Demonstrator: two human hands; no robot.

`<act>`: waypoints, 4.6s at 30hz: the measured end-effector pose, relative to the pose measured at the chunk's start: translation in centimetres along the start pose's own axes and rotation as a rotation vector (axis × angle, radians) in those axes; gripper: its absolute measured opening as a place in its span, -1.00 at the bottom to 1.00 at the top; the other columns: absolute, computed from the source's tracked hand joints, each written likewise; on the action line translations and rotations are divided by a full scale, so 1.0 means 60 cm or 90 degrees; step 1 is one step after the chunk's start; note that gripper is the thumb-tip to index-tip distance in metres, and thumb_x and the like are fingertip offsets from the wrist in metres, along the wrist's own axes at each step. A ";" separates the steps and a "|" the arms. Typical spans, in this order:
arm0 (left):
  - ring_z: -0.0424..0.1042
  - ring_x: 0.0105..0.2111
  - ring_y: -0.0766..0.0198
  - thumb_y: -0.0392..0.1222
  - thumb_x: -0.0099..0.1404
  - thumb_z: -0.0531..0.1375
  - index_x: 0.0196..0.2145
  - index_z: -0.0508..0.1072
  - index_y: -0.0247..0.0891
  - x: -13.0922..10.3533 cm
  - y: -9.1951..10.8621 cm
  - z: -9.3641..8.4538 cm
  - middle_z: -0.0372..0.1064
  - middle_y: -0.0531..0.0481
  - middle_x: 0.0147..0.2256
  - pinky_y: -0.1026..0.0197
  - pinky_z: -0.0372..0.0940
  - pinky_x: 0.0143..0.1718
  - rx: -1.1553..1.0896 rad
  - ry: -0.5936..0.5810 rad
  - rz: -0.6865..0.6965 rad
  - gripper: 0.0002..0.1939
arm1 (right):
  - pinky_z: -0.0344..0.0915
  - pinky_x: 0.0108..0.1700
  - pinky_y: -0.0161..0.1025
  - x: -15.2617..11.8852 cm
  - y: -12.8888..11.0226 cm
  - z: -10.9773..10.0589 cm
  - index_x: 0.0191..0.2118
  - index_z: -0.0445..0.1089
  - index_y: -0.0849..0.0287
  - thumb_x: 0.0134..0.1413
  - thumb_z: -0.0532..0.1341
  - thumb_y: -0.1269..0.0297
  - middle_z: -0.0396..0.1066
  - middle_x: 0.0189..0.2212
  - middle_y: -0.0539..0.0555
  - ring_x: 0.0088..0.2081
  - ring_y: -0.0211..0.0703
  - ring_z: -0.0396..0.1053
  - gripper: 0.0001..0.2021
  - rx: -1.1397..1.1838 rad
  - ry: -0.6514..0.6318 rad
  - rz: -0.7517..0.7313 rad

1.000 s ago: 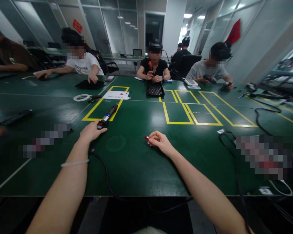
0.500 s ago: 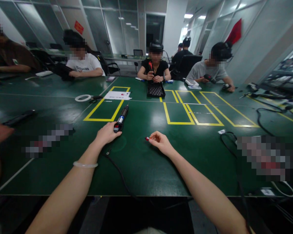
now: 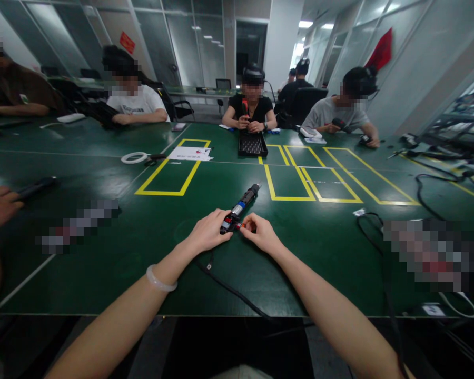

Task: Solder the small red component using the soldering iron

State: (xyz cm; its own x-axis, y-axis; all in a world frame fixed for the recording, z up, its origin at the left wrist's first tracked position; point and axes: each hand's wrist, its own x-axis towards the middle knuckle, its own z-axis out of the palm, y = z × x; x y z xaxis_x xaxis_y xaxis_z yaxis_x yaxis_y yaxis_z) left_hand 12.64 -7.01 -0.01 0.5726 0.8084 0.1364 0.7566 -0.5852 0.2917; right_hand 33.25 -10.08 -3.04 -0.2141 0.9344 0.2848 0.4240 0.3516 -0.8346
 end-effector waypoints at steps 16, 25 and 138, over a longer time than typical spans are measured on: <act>0.28 0.10 0.04 -0.04 0.21 0.17 0.20 0.11 -0.21 -0.004 0.021 0.010 0.15 -0.15 0.20 0.03 0.24 0.07 0.004 0.013 0.072 -0.35 | 0.16 -0.25 -0.28 -0.001 0.001 0.004 -0.34 0.32 0.16 0.08 0.21 0.39 0.38 -0.42 0.00 -0.35 -0.19 0.28 -0.97 -0.164 -0.019 -0.119; 0.37 -0.09 0.06 0.06 0.31 0.06 0.10 0.22 -0.23 0.007 0.053 0.018 0.29 -0.17 0.01 0.09 0.30 -0.16 0.121 0.055 -0.003 -0.52 | 0.22 -0.17 -0.26 -0.001 0.002 0.000 -0.23 0.37 0.16 0.18 0.08 0.39 0.42 -0.32 0.04 -0.29 -0.18 0.33 -0.86 -0.059 -0.010 -0.074; 0.38 -0.06 -0.31 0.31 0.21 0.06 0.22 0.21 -0.20 -0.042 -0.308 -0.099 0.35 -0.29 0.01 -0.19 0.31 -0.19 0.116 0.020 -0.457 -0.25 | 0.17 -0.42 -0.36 0.004 0.021 -0.009 -0.22 0.39 0.22 0.03 0.26 0.25 0.33 -0.47 -0.04 -0.47 -0.33 0.24 -0.80 0.174 -0.002 0.042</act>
State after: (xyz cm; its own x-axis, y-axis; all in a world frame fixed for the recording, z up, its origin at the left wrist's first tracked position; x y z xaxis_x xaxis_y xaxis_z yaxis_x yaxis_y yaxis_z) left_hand -4.67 2.17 -0.11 -0.0901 0.9959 -0.0002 0.9835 0.0890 0.1576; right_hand 34.23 -9.36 -3.78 -0.1963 0.9543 0.2251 0.1834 0.2613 -0.9477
